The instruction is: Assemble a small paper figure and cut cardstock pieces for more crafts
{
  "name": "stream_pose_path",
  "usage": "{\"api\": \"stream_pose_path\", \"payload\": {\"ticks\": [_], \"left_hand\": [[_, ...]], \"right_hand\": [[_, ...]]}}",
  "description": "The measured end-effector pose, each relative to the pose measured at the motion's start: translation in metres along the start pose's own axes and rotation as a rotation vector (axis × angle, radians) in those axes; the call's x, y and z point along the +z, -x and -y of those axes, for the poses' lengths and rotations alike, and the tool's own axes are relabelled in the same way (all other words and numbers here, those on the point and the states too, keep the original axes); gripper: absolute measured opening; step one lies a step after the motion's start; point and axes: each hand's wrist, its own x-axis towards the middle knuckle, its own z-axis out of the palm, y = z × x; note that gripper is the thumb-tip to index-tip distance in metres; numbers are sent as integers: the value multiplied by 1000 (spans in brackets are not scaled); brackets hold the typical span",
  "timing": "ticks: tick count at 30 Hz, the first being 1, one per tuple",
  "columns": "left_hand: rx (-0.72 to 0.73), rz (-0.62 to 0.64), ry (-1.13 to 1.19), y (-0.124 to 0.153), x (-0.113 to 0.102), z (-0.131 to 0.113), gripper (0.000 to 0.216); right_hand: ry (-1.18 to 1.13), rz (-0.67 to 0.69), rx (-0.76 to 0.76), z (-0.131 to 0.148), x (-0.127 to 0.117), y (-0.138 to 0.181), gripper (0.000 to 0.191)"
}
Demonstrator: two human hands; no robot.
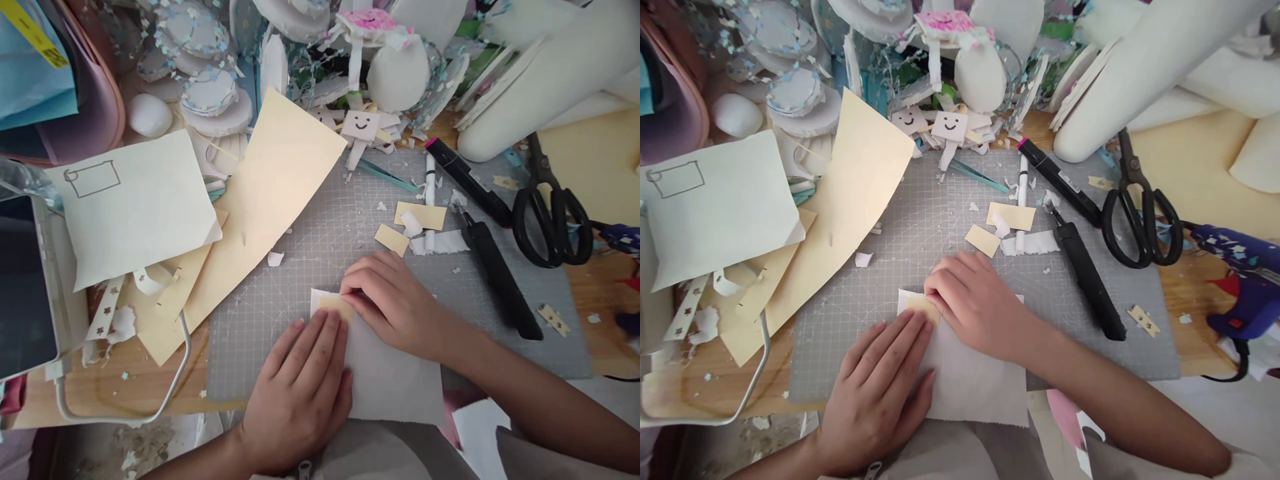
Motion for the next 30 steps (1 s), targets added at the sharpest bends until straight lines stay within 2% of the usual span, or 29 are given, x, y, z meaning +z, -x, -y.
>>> {"api": "stream_pose_path", "payload": {"ticks": [3, 5, 10, 13, 15, 19, 25, 30], "left_hand": [[-2, 17, -17, 0, 0, -1, 41], [1, 20, -34, 1, 0, -3, 42], [7, 19, -107, 2, 1, -5, 45], [13, 20, -148, 3, 2, -6, 48], [20, 17, -161, 4, 2, -6, 50], [33, -6, -162, 5, 4, -5, 52], [31, -16, -149, 6, 5, -6, 49], [30, -19, -119, 7, 5, -6, 49]], "right_hand": [[-97, -87, 6, -2, -1, 1, 12], [-119, -219, 0, -4, -6, 2, 12], [76, -631, 104, -5, -30, 20, 12], [163, -724, 194, -4, -39, 41, 7], [196, -705, 214, -2, -38, 53, 7], [223, -577, 162, 7, -27, 64, 13], [219, -347, 123, 18, -11, 47, 14], [170, -171, 187, 18, -6, 32, 13]]}}
